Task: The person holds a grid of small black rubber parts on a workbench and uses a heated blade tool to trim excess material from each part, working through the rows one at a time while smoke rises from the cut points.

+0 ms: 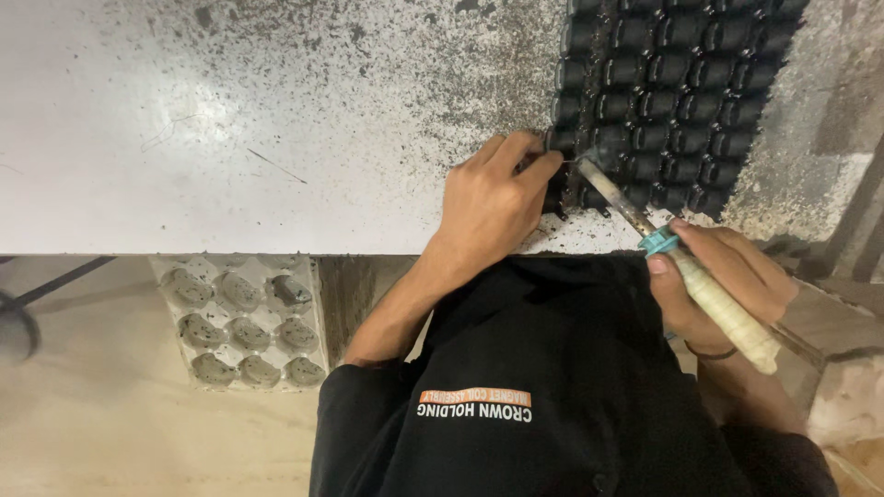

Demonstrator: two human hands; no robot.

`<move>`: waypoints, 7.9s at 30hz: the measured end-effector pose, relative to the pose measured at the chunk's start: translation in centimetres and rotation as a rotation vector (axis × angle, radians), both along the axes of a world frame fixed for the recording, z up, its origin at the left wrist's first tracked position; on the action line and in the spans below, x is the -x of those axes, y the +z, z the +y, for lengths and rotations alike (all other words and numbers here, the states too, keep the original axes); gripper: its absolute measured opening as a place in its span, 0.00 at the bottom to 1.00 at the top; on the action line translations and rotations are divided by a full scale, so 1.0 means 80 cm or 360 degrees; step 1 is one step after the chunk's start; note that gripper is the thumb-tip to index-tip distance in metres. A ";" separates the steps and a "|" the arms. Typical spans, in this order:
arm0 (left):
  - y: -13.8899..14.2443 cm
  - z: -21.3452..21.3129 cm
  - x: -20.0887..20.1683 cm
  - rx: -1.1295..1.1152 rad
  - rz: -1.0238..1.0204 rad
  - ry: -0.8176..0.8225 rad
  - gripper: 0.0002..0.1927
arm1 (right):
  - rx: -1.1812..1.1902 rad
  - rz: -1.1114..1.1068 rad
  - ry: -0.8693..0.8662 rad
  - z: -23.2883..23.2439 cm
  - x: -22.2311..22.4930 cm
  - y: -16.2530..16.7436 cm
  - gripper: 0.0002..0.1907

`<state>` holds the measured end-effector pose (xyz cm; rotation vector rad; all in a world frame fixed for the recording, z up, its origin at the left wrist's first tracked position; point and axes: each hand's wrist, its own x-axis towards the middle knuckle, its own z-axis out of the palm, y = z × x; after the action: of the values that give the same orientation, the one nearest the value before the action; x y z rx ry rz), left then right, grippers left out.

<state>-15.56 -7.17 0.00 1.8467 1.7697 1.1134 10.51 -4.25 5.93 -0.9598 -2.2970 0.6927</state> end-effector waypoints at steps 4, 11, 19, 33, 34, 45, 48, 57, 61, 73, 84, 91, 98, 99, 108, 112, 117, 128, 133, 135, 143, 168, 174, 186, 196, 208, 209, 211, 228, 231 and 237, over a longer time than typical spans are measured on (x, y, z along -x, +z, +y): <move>0.003 0.001 0.004 0.0014 -0.0057 -0.0051 0.12 | 0.0004 -0.0399 0.0097 0.007 0.019 0.037 0.16; 0.001 0.001 -0.001 0.0030 -0.0025 -0.0088 0.14 | -0.0397 -0.0336 0.0503 0.029 0.056 0.062 0.09; 0.018 0.007 -0.006 0.0007 -0.0223 -0.0066 0.11 | -0.0237 -0.0278 0.0261 0.015 0.038 0.053 0.12; 0.010 0.030 0.000 -0.0009 0.0093 0.0133 0.19 | 0.0009 0.0185 -0.0229 0.021 -0.016 -0.032 0.21; 0.001 0.030 -0.004 -0.0021 0.0097 0.0158 0.16 | 0.0024 0.0149 -0.0228 0.022 -0.013 -0.029 0.20; -0.001 0.031 -0.003 0.0054 0.0056 0.0087 0.13 | -0.0175 -0.0271 0.0118 0.038 0.046 0.043 0.14; 0.000 0.034 -0.004 0.0044 0.0049 0.0066 0.13 | -0.0120 -0.0263 0.0121 0.041 0.050 0.050 0.14; -0.002 0.037 -0.015 0.0083 0.0063 -0.0001 0.14 | -0.0195 -0.0216 0.0063 0.035 0.048 0.043 0.14; -0.008 0.036 -0.016 0.0024 -0.0086 0.0030 0.10 | -0.0268 -0.0181 0.0054 0.034 0.058 0.051 0.14; 0.104 0.014 0.042 -0.0194 -0.0351 -0.0034 0.11 | 0.0058 0.0139 -0.0328 0.046 0.005 0.014 0.17; -0.005 0.072 0.025 -0.0065 0.0081 0.0031 0.12 | 0.0158 0.0209 -0.0363 0.048 0.022 -0.010 0.17; -0.010 0.073 0.023 -0.0064 0.0075 -0.0020 0.11 | -0.0019 -0.0018 -0.0204 0.045 0.058 0.025 0.13; -0.005 0.073 0.019 -0.0027 0.0016 -0.0042 0.10 | -0.0127 -0.0144 -0.0054 0.052 0.081 0.058 0.13; -0.005 0.072 0.018 -0.0036 0.0016 -0.0047 0.11 | -0.0119 -0.0135 -0.0054 0.052 0.081 0.057 0.13; 0.031 0.069 0.022 0.0203 -0.0032 -0.0089 0.08 | 0.0023 0.0016 -0.0165 0.050 0.043 0.049 0.15; 0.070 0.056 0.046 -0.0158 -0.0353 -0.0044 0.09 | 0.0029 0.0255 -0.0289 0.062 0.028 0.024 0.15; 0.056 0.087 0.047 -0.0351 0.0064 0.0138 0.18 | 0.0221 0.0491 -0.0272 0.072 0.020 -0.013 0.16; -0.017 0.101 0.025 -0.0089 0.0163 0.0020 0.12 | 0.0056 0.0257 -0.0263 0.080 0.043 -0.005 0.16; -0.005 0.101 0.025 -0.0095 0.0128 -0.0019 0.12 | -0.0069 0.0051 -0.0100 0.080 0.056 0.023 0.15; 0.001 0.101 0.026 -0.0079 0.0141 -0.0041 0.11 | -0.0089 0.0031 -0.0090 0.079 0.060 0.031 0.13; 0.012 0.105 0.017 -0.0047 0.0129 -0.0064 0.08 | -0.0150 0.0012 -0.0056 0.079 0.065 0.044 0.12; 0.019 0.146 0.024 -0.0081 0.0137 0.0106 0.12 | 0.0132 0.0411 -0.0282 0.114 0.033 0.003 0.11; -0.001 0.145 0.025 -0.0128 0.0098 0.0073 0.06 | 0.0000 0.0348 -0.0233 0.114 0.051 0.018 0.13; 0.010 0.146 0.019 -0.0097 0.0227 -0.0015 0.09 | -0.0170 0.0089 -0.0125 0.115 0.061 0.033 0.11; 0.015 0.141 0.011 -0.0192 0.0037 0.0074 0.02 | -0.0139 0.0031 -0.0103 0.110 0.064 0.053 0.11; 0.081 0.177 0.039 -0.0438 0.0309 0.0260 0.08 | 0.0091 0.0488 -0.0299 0.138 0.031 0.002 0.13; 0.065 0.178 0.036 -0.0429 0.0327 0.0269 0.10 | 0.0088 0.0463 -0.0295 0.140 0.031 0.002 0.13; 0.034 0.183 0.034 -0.0412 0.0367 0.0283 0.15 | 0.0080 0.0431 -0.0287 0.144 0.034 0.002 0.13; -0.001 0.176 0.030 -0.0135 0.0376 0.0087 0.15 | -0.0004 0.0305 -0.0088 0.153 0.055 0.017 0.09; -0.001 0.177 0.031 -0.0121 0.0415 0.0072 0.16 | -0.0014 0.0297 -0.0098 0.153 0.057 0.021 0.09; -0.003 0.179 0.025 -0.0119 0.0439 0.0020 0.13 | -0.0027 0.0256 -0.0061 0.154 0.059 0.027 0.09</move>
<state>-17.55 7.18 -0.25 2.1229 1.9115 0.9798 5.82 8.10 8.08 -0.9042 -2.1356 0.7068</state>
